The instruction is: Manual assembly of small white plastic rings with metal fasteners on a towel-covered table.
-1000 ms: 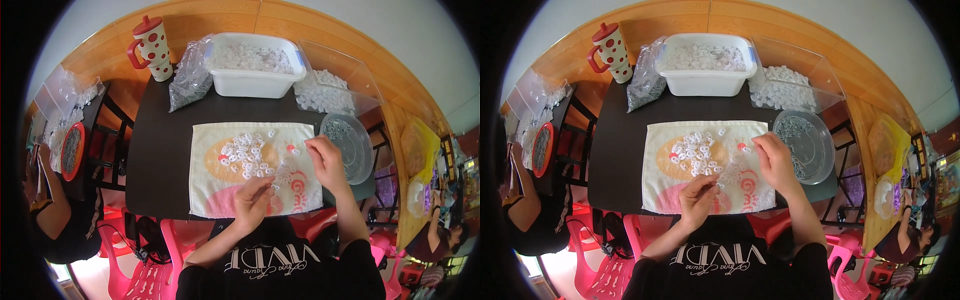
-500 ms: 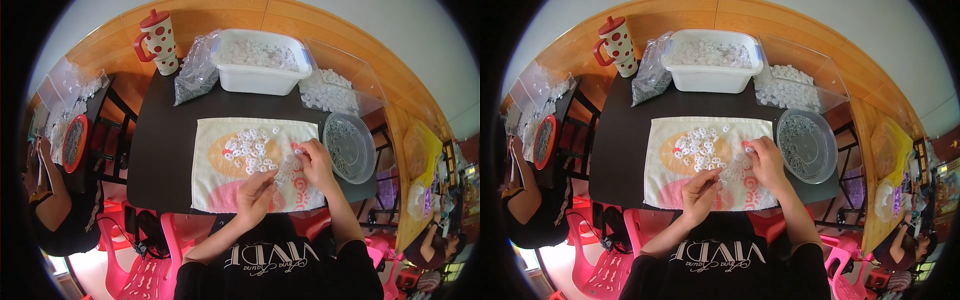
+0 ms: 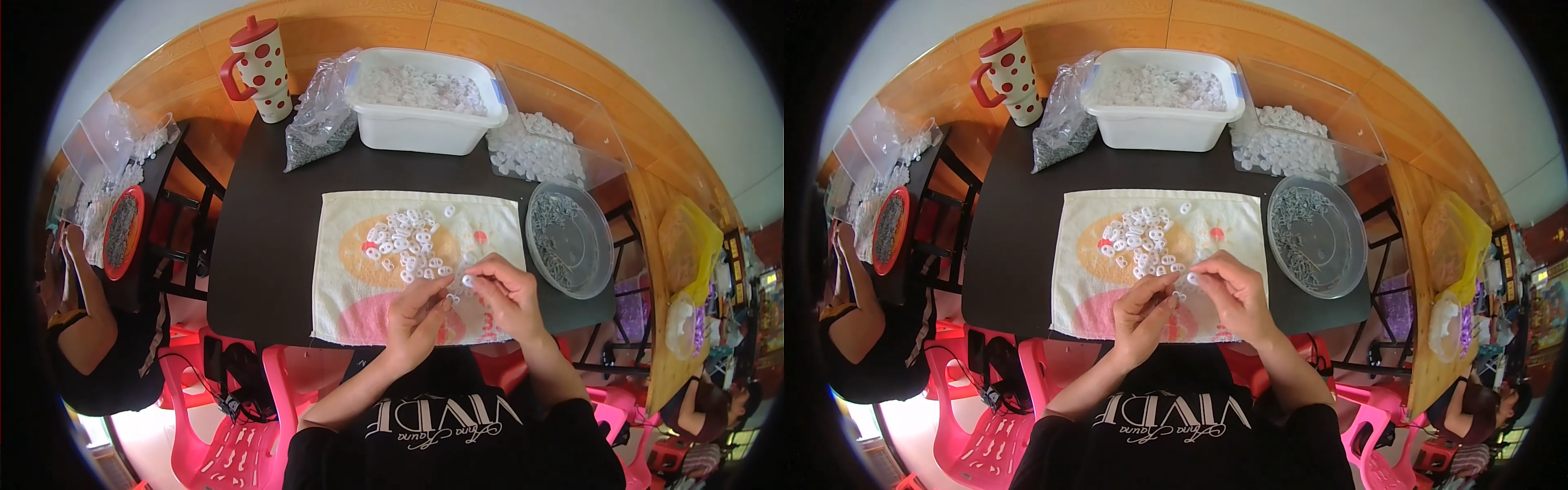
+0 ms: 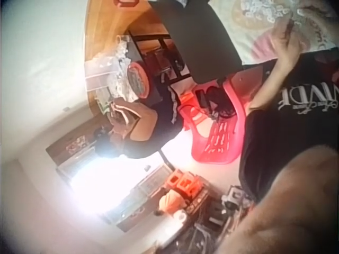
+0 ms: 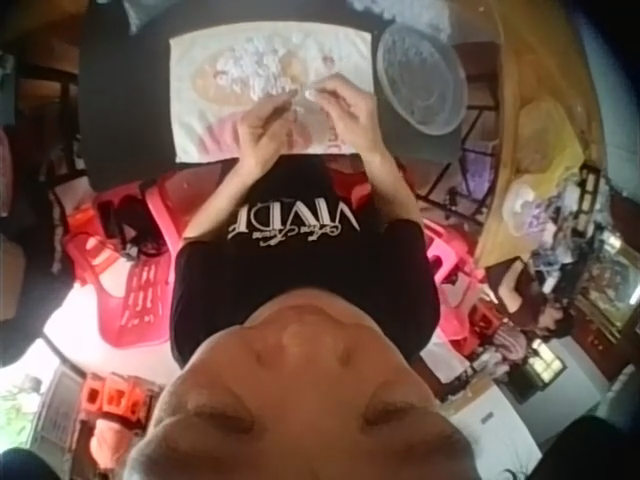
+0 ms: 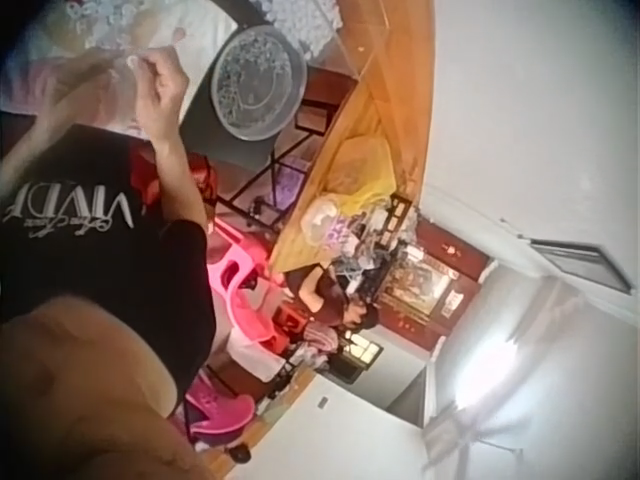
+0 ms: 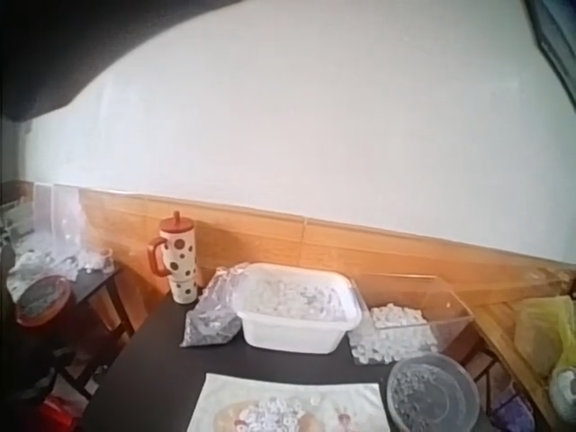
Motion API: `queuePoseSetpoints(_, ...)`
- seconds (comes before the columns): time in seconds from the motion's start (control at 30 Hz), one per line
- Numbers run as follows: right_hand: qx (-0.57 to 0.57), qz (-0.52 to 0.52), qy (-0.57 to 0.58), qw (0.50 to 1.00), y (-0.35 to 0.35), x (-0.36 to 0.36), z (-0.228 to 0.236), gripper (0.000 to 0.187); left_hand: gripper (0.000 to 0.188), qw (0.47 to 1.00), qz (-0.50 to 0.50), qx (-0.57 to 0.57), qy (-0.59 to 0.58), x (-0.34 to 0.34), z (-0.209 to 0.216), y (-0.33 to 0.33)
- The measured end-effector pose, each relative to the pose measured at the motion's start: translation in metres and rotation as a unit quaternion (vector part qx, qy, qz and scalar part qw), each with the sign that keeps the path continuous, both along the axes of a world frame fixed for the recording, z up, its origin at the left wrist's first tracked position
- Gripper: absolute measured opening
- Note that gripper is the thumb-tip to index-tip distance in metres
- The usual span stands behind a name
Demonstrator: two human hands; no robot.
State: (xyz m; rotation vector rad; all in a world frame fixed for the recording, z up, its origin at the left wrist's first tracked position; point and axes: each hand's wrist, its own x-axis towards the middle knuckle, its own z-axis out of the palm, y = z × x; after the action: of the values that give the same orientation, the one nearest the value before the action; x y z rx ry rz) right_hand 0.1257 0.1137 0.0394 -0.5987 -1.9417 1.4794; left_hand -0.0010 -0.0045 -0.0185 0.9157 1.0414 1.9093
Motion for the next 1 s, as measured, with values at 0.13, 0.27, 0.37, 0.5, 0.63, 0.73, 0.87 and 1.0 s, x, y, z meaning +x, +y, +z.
queuePoseSetpoints(0.13,-0.007,0.005,0.024,1.0,-0.005,-0.003,-0.007,0.014,0.041,1.0,-0.003,-0.007,0.014,0.0,0.001,0.001)
queuePoseSetpoints(0.27,-0.007,0.015,0.023,1.0,-0.006,-0.004,-0.012,0.013,0.04,1.0,0.007,-0.004,0.007,0.001,0.0,0.001)
queuePoseSetpoints(0.37,-0.051,0.013,0.045,0.998,-0.008,-0.006,-0.012,0.013,0.04,1.0,0.003,-0.004,0.006,0.001,0.003,0.0)
queuePoseSetpoints(0.5,-0.029,0.023,0.034,0.999,-0.006,-0.005,-0.016,0.012,0.039,1.0,0.002,-0.001,0.008,0.0,0.002,0.0)
queuePoseSetpoints(0.63,0.011,0.052,0.037,0.998,-0.005,-0.005,-0.015,0.014,0.036,1.0,0.011,-0.002,-0.003,0.0,0.003,0.0)
queuePoseSetpoints(0.73,0.019,0.055,0.031,0.998,-0.009,-0.006,-0.013,0.015,0.035,1.0,0.018,-0.001,-0.001,0.0,0.003,-0.001)
queuePoseSetpoints(0.87,0.004,0.042,0.029,0.999,-0.011,-0.006,-0.013,0.016,0.034,0.999,0.032,-0.001,0.015,-0.001,0.001,0.0)
queuePoseSetpoints(1.0,0.022,0.043,0.04,0.998,-0.01,-0.003,-0.017,0.019,0.034,0.999,0.032,-0.017,0.006,0.001,0.005,0.0)
